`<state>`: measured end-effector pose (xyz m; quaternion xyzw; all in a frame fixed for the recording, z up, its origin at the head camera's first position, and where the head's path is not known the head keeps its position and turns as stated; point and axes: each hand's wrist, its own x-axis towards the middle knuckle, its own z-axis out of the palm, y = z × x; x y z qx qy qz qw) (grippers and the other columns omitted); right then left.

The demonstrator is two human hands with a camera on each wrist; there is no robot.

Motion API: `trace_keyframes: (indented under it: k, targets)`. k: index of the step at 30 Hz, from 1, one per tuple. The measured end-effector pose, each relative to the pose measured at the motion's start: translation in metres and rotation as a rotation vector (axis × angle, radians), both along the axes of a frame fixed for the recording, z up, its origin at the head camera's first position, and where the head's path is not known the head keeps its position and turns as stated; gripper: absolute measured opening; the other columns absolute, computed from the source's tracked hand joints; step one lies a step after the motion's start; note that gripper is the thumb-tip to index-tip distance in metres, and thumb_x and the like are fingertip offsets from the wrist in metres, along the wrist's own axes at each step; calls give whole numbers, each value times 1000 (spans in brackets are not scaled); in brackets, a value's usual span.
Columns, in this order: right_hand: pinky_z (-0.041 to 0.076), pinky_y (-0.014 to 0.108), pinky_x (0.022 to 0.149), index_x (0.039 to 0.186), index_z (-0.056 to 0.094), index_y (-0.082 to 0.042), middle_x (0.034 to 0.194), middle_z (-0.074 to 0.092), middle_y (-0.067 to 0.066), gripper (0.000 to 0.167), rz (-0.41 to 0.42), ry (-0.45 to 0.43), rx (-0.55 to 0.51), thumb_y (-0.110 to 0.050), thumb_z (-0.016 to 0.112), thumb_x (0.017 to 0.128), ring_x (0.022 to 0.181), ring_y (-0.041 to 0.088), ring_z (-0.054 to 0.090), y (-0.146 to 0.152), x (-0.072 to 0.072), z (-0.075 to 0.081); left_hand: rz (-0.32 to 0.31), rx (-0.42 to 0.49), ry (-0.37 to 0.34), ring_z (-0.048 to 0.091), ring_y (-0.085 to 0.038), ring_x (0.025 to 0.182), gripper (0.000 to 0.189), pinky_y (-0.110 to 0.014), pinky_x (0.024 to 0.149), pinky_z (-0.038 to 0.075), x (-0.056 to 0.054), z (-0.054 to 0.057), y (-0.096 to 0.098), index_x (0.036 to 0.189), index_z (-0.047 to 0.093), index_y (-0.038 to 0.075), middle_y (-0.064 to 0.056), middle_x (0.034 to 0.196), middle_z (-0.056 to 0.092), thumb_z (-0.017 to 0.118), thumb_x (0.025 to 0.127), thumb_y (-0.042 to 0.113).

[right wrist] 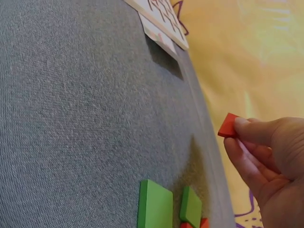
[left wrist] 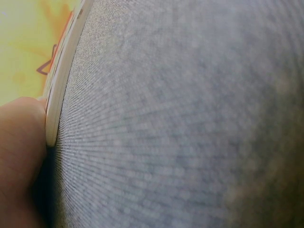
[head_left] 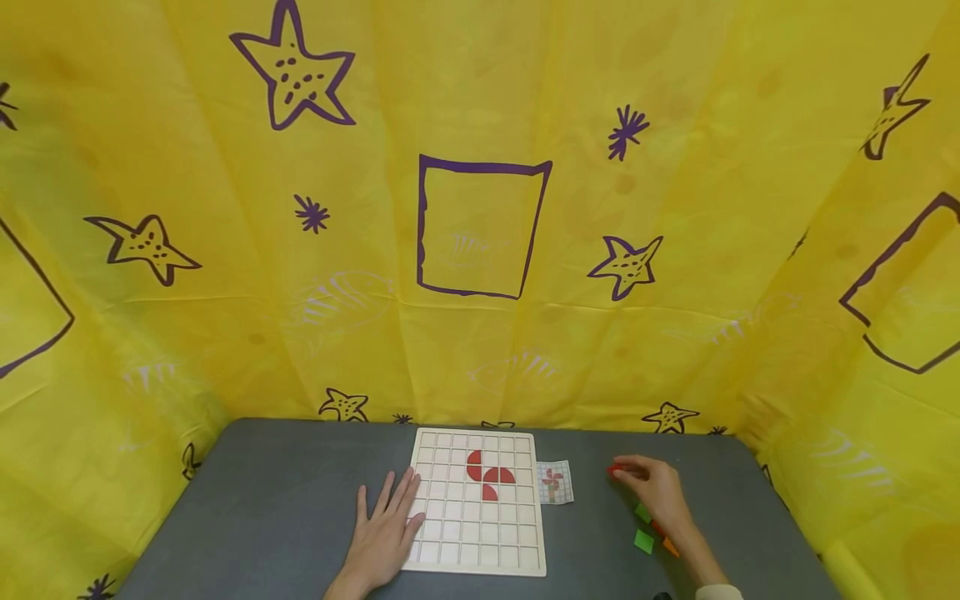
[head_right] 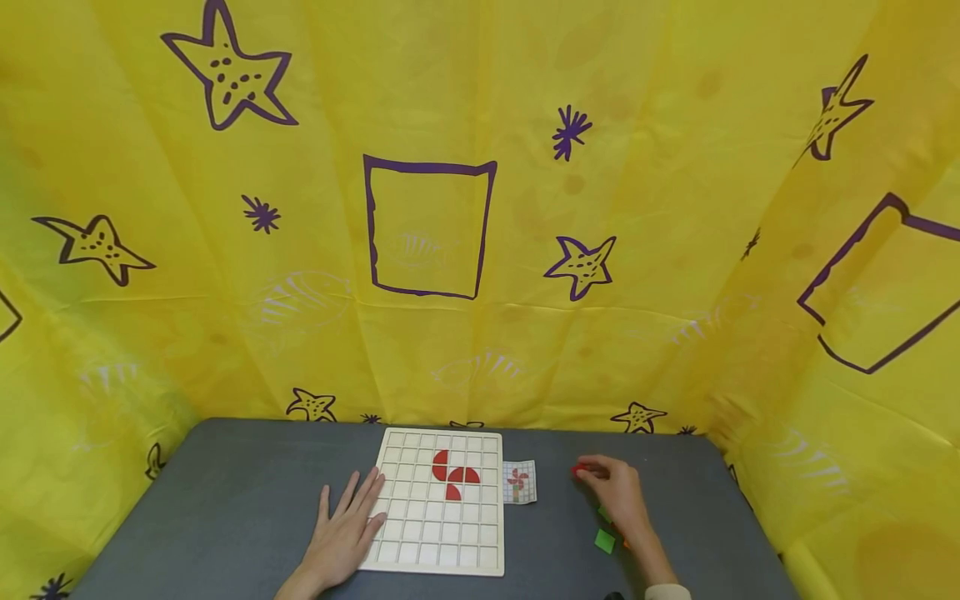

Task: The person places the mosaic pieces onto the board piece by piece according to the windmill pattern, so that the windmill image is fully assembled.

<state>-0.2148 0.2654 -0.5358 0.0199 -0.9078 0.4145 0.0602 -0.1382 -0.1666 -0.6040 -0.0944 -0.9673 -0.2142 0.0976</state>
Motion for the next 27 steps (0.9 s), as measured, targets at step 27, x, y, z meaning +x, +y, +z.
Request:
trace_keyframes:
  k: [27]
  targets:
    - [53, 21, 59, 91, 77, -4, 79, 74, 3, 10, 8, 5, -66, -6, 78, 81, 68, 10, 69, -38, 11, -2, -8, 6, -15, 27, -39, 143, 56, -69, 110, 0, 4, 13, 2, 148, 42, 9, -7, 157, 35, 50, 101, 38]
